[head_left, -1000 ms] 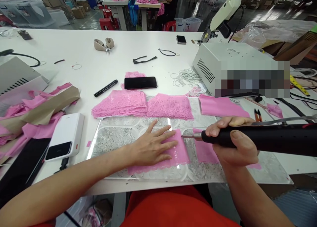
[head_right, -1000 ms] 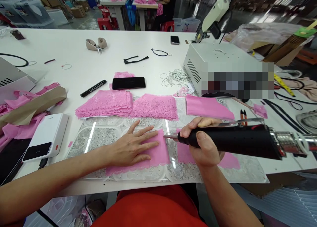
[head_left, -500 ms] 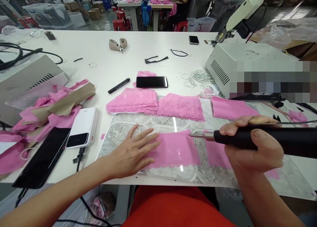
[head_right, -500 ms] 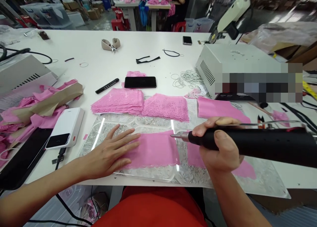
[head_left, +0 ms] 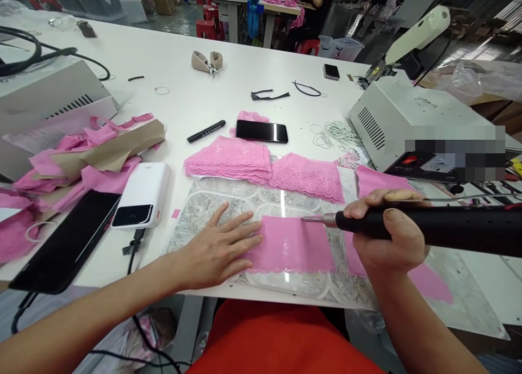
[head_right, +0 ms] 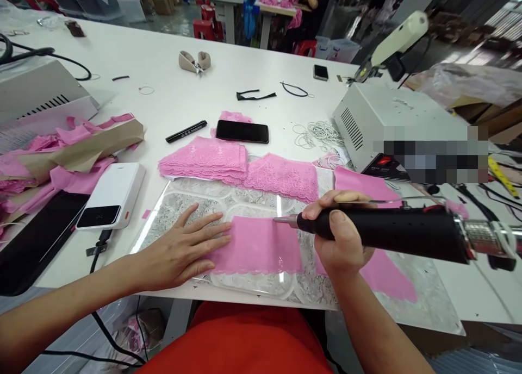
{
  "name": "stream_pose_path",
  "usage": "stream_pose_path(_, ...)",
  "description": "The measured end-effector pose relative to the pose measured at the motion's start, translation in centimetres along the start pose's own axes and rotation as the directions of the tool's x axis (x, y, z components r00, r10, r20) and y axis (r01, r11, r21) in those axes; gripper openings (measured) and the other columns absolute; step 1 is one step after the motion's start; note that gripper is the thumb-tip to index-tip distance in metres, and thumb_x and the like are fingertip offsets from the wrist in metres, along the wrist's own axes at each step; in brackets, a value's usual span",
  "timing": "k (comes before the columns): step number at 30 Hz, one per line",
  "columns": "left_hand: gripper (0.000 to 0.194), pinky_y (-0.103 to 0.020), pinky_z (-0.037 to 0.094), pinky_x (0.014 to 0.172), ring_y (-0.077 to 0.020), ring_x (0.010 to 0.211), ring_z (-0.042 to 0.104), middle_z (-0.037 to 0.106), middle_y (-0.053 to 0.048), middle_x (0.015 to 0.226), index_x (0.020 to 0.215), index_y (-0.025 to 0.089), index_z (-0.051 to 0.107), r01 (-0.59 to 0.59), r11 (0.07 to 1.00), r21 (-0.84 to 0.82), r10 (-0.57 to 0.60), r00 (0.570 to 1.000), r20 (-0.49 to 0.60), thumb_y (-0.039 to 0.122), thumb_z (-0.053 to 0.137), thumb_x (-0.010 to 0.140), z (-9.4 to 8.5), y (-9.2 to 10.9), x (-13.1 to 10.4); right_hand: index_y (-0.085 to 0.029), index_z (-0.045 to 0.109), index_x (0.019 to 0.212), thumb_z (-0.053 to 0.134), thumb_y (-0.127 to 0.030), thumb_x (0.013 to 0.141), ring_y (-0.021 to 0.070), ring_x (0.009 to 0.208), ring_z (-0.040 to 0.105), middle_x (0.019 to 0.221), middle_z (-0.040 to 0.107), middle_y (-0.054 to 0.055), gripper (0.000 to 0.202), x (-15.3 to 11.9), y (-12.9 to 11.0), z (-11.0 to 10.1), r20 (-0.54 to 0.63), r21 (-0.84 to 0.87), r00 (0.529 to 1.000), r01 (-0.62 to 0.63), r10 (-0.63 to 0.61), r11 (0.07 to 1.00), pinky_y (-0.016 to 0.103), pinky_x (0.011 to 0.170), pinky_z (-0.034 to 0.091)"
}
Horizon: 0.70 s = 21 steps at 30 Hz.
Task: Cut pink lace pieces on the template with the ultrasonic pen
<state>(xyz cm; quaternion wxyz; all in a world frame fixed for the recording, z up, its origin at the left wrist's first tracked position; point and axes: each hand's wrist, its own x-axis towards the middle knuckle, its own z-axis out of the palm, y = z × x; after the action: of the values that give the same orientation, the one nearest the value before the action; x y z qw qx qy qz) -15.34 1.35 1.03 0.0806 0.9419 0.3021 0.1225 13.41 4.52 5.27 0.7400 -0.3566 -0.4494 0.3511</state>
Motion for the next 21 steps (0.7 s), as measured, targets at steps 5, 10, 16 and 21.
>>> stream_pose_path(5, 0.041, -0.054, -0.004, 0.125, -0.0271, 0.146, 0.038, 0.052, -0.003, 0.150, 0.139, 0.023, 0.055, -0.028, 0.998, 0.048, 0.029, 0.999, -0.017, 0.042, 0.043, 0.104, 0.1, 0.0, -0.1, -0.023, 0.063, 0.076, 0.068, -0.025, 0.065, 0.0123, 0.047, 0.055, 0.070, 0.057, -0.003, 0.013, 0.1, 0.1, 0.1, -0.008, -0.017, 1.000, 0.011, -0.012, 1.000, 0.032, 0.045, 0.051)
stream_pose_path(10, 0.041, -0.053, -0.002, 0.126, -0.0242, 0.147, 0.036, 0.055, -0.002, 0.147, 0.140, 0.025, 0.053, -0.017, 0.999, 0.048, 0.017, 1.000, -0.003, 0.040, 0.045, 0.103, 0.1, -0.1, -0.1, -0.023, 0.060, 0.075, 0.069, -0.028, 0.067, 0.0127, 0.048, 0.055, 0.071, 0.056, -0.003, 0.012, 0.1, 0.1, -0.1, 0.016, -0.056, 1.000, 0.020, -0.019, 0.998, 0.033, 0.046, 0.053)
stream_pose_path(16, 0.043, -0.052, -0.009, 0.125, -0.0260, 0.146, 0.038, 0.053, -0.003, 0.149, 0.139, 0.022, 0.054, -0.039, 0.997, 0.060, 0.041, 0.999, -0.024, 0.044, 0.041, 0.104, 0.3, 0.0, -0.1, -0.022, 0.061, 0.072, 0.069, -0.023, 0.068, 0.0134, 0.048, 0.056, 0.069, 0.057, -0.002, 0.009, 0.2, 0.0, -0.1, 0.037, -0.045, 0.999, 0.031, -0.029, 0.998, 0.034, 0.045, 0.053)
stream_pose_path(21, 0.042, -0.053, -0.005, 0.126, -0.0249, 0.147, 0.037, 0.052, -0.003, 0.150, 0.140, 0.023, 0.053, -0.035, 0.999, 0.025, 0.035, 0.999, -0.008, 0.041, 0.042, 0.105, -0.1, 0.2, -0.2, -0.023, 0.064, 0.074, 0.067, -0.021, 0.065, 0.0121, 0.049, 0.055, 0.070, 0.056, -0.004, 0.009, -0.1, -0.1, 0.8, 0.021, 0.001, 0.999, -0.029, 0.029, 1.000, 0.032, 0.047, 0.052)
